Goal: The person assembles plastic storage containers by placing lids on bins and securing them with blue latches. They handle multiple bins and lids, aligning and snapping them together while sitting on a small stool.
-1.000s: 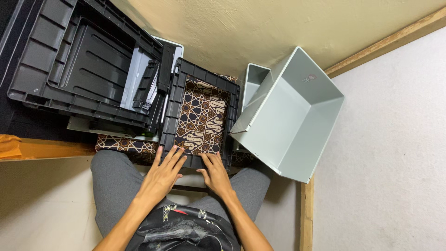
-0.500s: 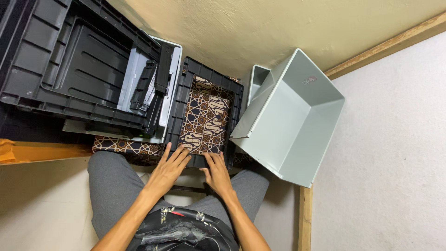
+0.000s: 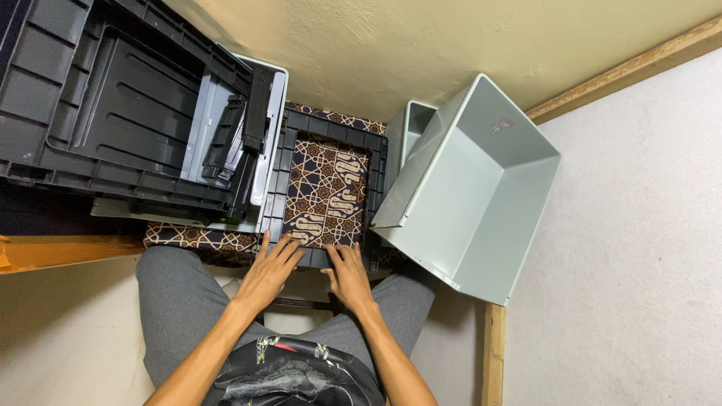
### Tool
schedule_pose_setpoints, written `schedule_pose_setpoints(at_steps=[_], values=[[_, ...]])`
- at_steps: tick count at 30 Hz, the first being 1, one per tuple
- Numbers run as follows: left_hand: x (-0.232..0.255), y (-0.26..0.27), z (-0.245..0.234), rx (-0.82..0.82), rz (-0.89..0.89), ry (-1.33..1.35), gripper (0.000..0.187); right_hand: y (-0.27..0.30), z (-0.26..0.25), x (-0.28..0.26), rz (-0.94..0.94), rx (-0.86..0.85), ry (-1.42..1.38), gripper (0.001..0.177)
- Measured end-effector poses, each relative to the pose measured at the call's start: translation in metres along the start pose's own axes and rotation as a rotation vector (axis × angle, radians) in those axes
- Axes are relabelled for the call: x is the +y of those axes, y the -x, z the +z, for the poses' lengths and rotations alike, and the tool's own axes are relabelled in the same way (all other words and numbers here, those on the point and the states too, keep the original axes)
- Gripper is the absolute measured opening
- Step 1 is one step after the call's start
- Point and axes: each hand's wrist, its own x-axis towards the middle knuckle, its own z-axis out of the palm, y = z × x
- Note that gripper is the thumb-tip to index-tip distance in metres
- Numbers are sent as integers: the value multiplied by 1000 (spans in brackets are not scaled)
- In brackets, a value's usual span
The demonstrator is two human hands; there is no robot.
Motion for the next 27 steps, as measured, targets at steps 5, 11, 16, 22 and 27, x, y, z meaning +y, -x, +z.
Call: schedule_pose_setpoints(at_steps=[5, 11, 16, 22, 27], values=[[-11, -8, 19, -41, -24, -56, 79, -11, 10, 12, 6, -22, 51, 58], [-20, -20, 33, -100, -87, -114, 74, -25, 16, 19, 10, -30, 82, 58], [-27, -29, 41, -129, -138, -141, 74, -36, 17, 22, -11, -1, 88, 57], [-37, -34, 49, -171, -185, -119, 73, -44, 26, 27, -17, -14, 96, 60], [-45, -37, 59, -109, -183, -60, 65, -46, 33, 34, -1, -19, 113, 60]])
